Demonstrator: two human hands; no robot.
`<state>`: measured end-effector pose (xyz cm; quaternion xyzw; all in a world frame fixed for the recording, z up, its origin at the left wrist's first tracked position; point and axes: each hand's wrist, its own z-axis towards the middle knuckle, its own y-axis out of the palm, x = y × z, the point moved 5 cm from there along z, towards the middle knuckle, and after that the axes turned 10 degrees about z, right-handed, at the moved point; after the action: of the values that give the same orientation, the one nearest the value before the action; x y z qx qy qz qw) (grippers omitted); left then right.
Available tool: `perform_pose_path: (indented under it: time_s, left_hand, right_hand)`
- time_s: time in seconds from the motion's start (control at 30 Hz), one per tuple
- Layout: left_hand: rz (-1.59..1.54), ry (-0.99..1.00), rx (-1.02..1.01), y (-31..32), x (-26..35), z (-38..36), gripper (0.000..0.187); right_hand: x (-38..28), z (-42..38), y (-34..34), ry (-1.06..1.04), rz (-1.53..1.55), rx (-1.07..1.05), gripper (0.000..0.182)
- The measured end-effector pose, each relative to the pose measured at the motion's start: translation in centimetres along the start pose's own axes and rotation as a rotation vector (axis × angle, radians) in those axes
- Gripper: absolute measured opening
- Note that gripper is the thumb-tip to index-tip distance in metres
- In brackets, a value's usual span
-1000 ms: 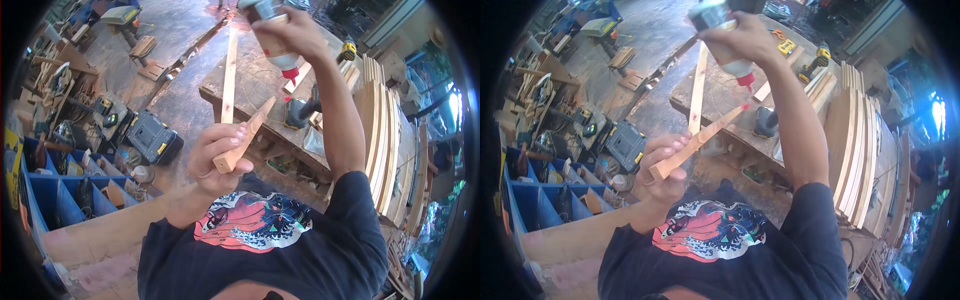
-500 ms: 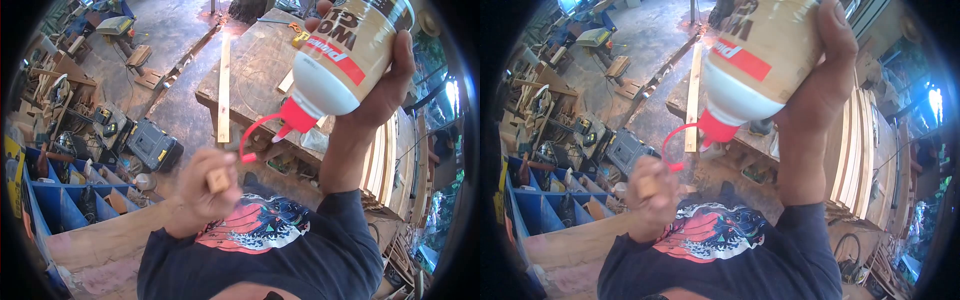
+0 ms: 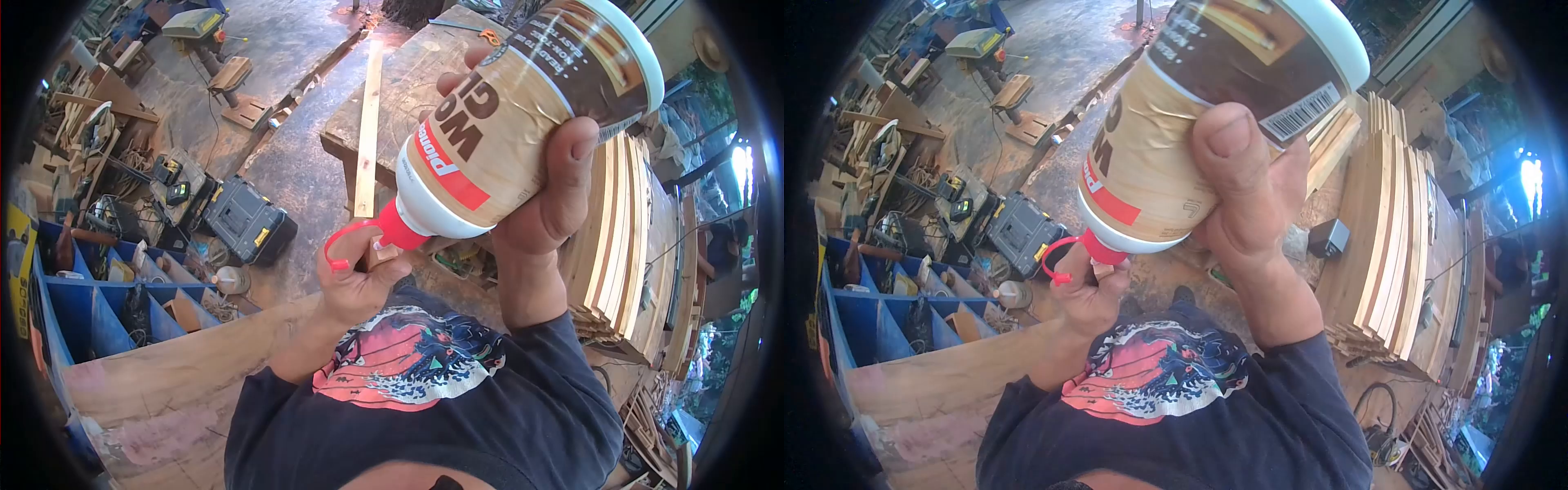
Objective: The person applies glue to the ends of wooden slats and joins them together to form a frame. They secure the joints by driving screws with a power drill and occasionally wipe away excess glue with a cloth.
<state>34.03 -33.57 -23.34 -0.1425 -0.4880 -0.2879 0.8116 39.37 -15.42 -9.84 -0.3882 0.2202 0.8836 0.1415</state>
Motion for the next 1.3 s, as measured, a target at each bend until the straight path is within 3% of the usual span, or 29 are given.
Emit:
perform_pose_path:
  time_s: [0.1, 0.33, 0.5, 0.57, 0.67, 0.8, 0.9, 0.97, 1.1, 1.2, 1.3]
  left_hand:
    - [0.112, 0.111, -0.021, -0.1, -0.1, 0.0, 0.046]
    - [0.010, 0.095, -0.060, 0.4, 0.1, 0.4, 0.046]
    - [-0.074, -0.003, 0.042, 0.6, 0.0, 0.3, 0.045]
    - [-0.033, 0.026, 0.009, -0.1, -0.1, 0.2, 0.044]
    - [0.011, 0.037, 0.017, -0.8, 0.1, -0.1, 0.041]
    - [0.037, -0.060, 0.160, -2.7, -1.7, -2.2, 0.034]
    - [0.347, -0.156, 0.183, -4.6, -5.0, -5.1, 0.033]
    - [0.481, -0.228, 0.178, -5.2, -7.6, -6.8, 0.034]
    - [0.737, -0.287, 0.237, -5.1, -13.3, -10.0, 0.032]
    - [0.751, -0.370, 0.320, -4.5, -15.7, -10.8, 0.032]
    - [0.738, -0.386, 0.412, -4.1, -19.5, -11.3, 0.032]
  right_hand:
    - [0.3, -0.6, -0.6, 0.021, 0.104, 0.048, 0.085]
    - [0.6, -1.2, -0.8, 0.038, 0.239, 0.098, 0.091]
    - [1.6, -1.6, -1.3, 0.057, 0.419, 0.118, 0.094]
    - [2.1, -1.7, -1.8, -0.031, 0.447, 0.164, 0.094]
    - [3.5, -0.5, -2.5, -0.059, 0.387, 0.288, 0.079]
    - [12.5, 1.4, -5.9, 0.154, 0.665, 0.587, 0.046]
    - [21.4, 0.6, -8.0, 0.672, 0.881, 0.853, 0.044]
    - [27.8, -1.1, -11.0, 0.832, 0.822, 0.868, 0.046]
    - [35.6, -4.3, -15.9, 0.891, 0.863, 0.942, 0.060]
    - [35.5, -4.7, -16.6, 0.853, 0.994, 1.092, 0.069]
    - [35.2, -4.8, -16.7, 0.813, 1.032, 1.061, 0.070]
